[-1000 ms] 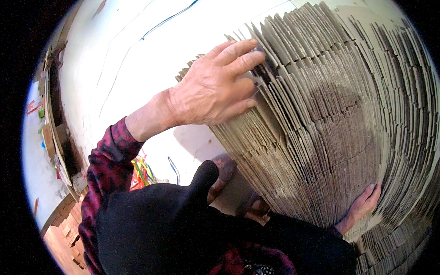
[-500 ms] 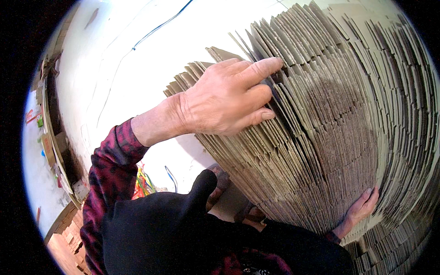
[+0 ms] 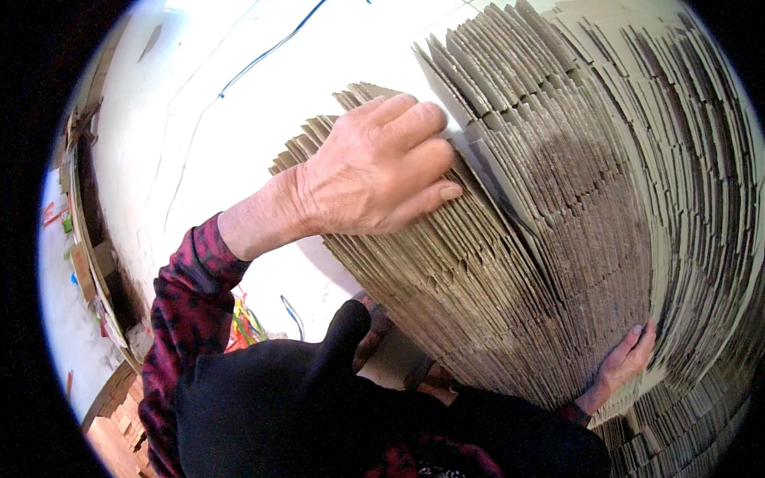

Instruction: The person gathers flat cardboard pieces from the floor, aligns them into a neat stack, and secures the bundle with a plastic tie. The person also briefly handles a black cable and a broom before returning to the cardboard.

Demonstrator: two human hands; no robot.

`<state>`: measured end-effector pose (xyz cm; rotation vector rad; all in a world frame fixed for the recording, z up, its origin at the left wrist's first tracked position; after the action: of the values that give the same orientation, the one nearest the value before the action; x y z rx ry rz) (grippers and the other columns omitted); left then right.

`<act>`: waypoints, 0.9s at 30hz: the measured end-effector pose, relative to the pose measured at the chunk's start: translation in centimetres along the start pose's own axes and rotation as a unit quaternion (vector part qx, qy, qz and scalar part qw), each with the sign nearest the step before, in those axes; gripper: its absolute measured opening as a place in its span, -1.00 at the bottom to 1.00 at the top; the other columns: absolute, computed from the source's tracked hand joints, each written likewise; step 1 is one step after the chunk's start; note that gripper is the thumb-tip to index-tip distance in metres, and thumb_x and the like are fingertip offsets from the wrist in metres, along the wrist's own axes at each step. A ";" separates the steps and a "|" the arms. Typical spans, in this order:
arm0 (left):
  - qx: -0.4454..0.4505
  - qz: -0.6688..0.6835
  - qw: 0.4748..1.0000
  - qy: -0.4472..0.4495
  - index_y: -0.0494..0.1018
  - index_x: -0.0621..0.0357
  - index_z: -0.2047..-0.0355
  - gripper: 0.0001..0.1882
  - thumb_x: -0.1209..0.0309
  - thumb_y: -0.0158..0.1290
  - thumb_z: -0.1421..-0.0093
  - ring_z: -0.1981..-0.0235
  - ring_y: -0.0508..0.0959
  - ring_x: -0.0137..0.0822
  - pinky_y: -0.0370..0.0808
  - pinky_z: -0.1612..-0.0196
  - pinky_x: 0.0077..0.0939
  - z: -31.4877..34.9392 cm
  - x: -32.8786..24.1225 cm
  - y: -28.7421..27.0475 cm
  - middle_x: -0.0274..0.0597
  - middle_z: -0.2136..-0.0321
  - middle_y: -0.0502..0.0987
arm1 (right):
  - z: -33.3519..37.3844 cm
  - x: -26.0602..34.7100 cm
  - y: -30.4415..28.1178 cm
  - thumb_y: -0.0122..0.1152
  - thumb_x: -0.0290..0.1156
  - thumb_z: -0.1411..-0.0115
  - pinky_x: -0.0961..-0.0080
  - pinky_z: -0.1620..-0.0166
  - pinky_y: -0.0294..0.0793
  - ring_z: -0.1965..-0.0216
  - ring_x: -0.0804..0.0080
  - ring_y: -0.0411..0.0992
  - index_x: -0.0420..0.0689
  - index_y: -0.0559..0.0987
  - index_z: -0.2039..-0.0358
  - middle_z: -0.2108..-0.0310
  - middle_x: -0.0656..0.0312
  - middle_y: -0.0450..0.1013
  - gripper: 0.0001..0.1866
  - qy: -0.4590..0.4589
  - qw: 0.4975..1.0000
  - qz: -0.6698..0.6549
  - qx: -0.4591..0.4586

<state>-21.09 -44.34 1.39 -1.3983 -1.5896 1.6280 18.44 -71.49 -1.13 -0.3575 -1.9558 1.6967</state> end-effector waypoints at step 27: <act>-0.003 -0.055 0.997 -0.062 0.37 0.21 0.18 -0.66 0.31 0.10 -0.07 0.47 0.33 -0.19 0.29 0.37 -0.33 -4.8 0.6 1.3 -0.20 0.52 0.34 | -0.2 1.3 -0.2 -0.09 -0.27 -0.26 0.21 -0.03 0.23 0.09 -0.02 0.33 -0.34 0.40 0.00 0.12 -0.09 0.39 -0.57 -0.011 1.000 -0.011 -0.026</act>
<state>-16.72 -41.96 0.94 -1.2100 -1.7117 1.6738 17.44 -70.67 -0.68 -0.3365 -2.0163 1.6444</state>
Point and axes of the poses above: each hand's wrist, its own z-axis away from the middle knuckle, its own y-axis out of the palm, x = y × z, the point moved 1 cm from there along -z, towards the middle knuckle
